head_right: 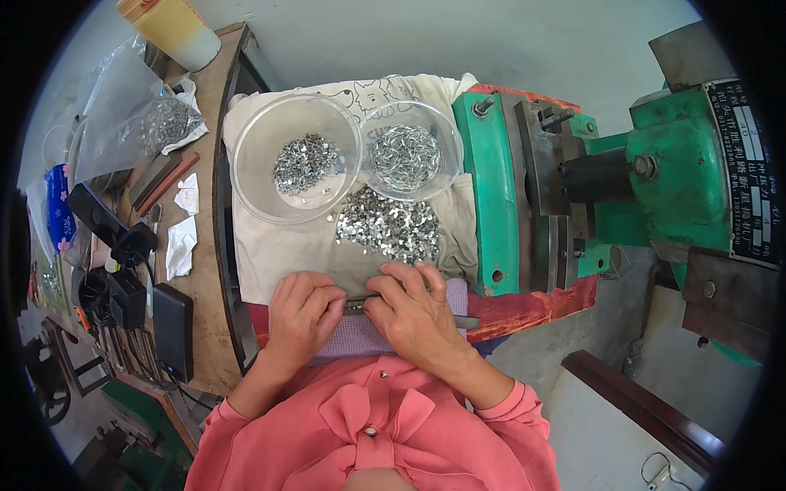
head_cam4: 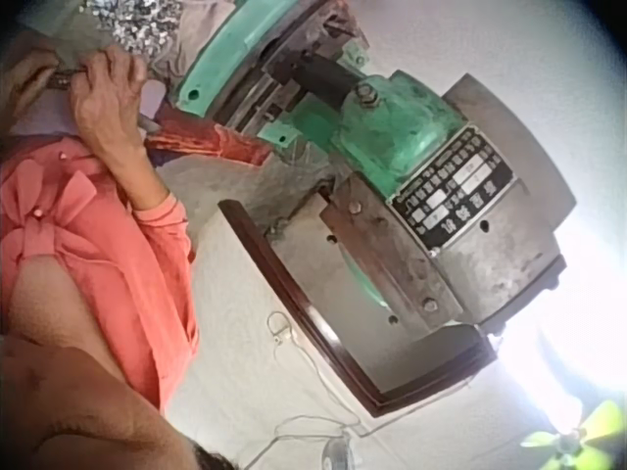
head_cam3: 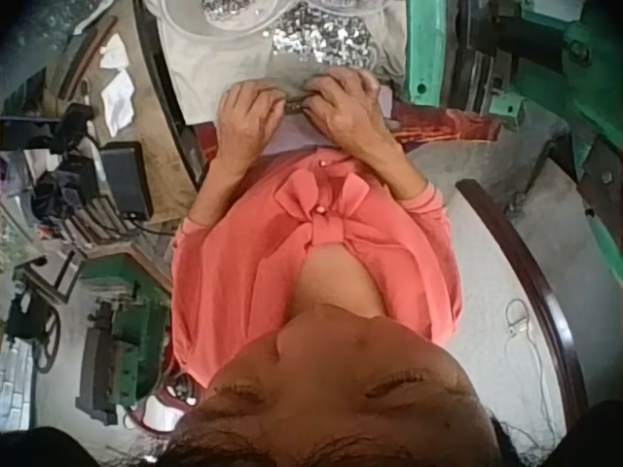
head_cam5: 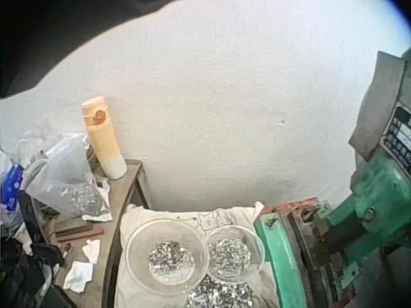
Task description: The person places small metal pieces into a long metal strip and then uses a green press machine to secure them. They repeat this process by picking up more pieces from a container and inserting them into the strip before pressing again.
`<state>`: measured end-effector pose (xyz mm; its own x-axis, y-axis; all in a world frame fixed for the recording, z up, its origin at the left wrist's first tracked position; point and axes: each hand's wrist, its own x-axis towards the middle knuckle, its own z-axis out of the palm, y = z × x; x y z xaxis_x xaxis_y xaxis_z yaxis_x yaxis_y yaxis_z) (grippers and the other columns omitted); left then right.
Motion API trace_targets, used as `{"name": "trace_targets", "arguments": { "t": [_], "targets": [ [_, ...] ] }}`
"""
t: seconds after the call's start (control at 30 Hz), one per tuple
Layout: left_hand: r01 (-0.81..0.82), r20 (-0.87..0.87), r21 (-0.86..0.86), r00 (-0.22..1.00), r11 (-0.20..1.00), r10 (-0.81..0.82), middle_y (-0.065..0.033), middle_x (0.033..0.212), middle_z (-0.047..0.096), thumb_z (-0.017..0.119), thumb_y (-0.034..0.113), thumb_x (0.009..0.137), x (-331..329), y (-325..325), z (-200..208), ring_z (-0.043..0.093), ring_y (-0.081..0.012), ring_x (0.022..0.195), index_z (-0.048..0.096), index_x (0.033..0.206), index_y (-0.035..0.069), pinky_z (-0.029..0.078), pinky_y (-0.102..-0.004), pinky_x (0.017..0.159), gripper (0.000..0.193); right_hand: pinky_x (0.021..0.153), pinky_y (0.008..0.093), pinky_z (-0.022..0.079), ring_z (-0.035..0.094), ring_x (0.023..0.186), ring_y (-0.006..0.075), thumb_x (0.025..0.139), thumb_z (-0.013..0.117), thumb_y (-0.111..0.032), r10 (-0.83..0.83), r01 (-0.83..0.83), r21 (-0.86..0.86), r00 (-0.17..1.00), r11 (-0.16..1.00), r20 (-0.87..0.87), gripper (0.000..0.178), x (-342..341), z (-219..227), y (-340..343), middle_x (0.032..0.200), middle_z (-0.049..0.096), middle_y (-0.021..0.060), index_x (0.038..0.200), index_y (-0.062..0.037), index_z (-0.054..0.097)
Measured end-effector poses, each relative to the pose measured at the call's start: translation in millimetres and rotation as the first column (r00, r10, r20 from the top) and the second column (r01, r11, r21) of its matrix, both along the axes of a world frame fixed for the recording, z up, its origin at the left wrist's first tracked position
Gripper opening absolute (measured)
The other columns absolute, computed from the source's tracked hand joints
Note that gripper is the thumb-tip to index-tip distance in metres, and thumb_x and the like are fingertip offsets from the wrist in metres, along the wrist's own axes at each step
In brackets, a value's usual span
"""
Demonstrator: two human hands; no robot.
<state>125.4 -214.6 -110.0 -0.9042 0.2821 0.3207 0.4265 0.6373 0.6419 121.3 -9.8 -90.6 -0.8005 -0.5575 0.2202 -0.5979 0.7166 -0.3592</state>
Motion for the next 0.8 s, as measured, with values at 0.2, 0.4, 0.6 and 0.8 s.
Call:
{"name": "trace_targets", "arguments": {
  "t": [0.2, 0.4, 0.6, 0.8],
  "targets": [
    [-0.005, 0.035, -0.003, 0.999, 1.0, 0.005, -0.005, 0.092, 0.063, 0.077, 0.001, 0.071, 5, -5, -1, 0.06, -0.0268, 0.081, 0.065, 0.09, 0.008, 0.045, -0.0389, 0.07, 0.024, 0.107, 0.045, 0.029, 0.055, 0.117, 0.0203, 0.075, 0.074, -0.015, -0.011, 0.011, -0.021, 1.0, 1.0, 0.014, 0.012, -1, -2, -5, 0.106, 0.064, -0.0033, 0.084, -0.014, 0.067],
    [0.065, 0.032, -0.014, 0.997, 0.998, -0.065, -0.0054, 0.094, 0.063, 0.078, 0.005, 0.074, 11, -1, -1, 0.061, -0.0266, 0.085, 0.066, 0.09, 0.008, 0.045, -0.0393, 0.073, 0.021, 0.103, 0.045, 0.031, 0.056, 0.114, 0.0206, 0.073, 0.079, -0.013, -0.08, 0.08, -0.116, 0.997, 0.99, 0.004, 0.016, -20, -4, 2, 0.104, 0.064, -0.0041, 0.085, -0.0147, 0.069],
    [0.137, 0.034, -0.116, 0.99, 0.984, -0.134, -0.0047, 0.098, 0.062, 0.077, 0.01, 0.078, 11, 8, -2, 0.061, -0.0258, 0.092, 0.065, 0.09, 0.008, 0.045, -0.0392, 0.077, 0.017, 0.101, 0.0452, 0.032, 0.055, 0.112, 0.021, 0.073, 0.081, -0.014, -0.106, 0.113, -0.135, 0.992, 0.984, 0.062, 0.017, -38, -15, 4, 0.102, 0.063, -0.0037, 0.086, -0.0153, 0.071],
    [0.099, 0.05, -0.081, 0.994, 0.992, -0.096, -0.0053, 0.096, 0.063, 0.077, 0.006, 0.075, 8, 11, -1, 0.061, -0.0264, 0.091, 0.065, 0.087, 0.008, 0.046, -0.0395, 0.076, 0.018, 0.1, 0.0451, 0.032, 0.055, 0.111, 0.0214, 0.074, 0.08, -0.013, -0.101, 0.104, -0.118, 0.994, 0.988, 0.033, 0.016, -38, -16, 2, 0.103, 0.063, -0.0027, 0.086, -0.0145, 0.07]
  ]
}}
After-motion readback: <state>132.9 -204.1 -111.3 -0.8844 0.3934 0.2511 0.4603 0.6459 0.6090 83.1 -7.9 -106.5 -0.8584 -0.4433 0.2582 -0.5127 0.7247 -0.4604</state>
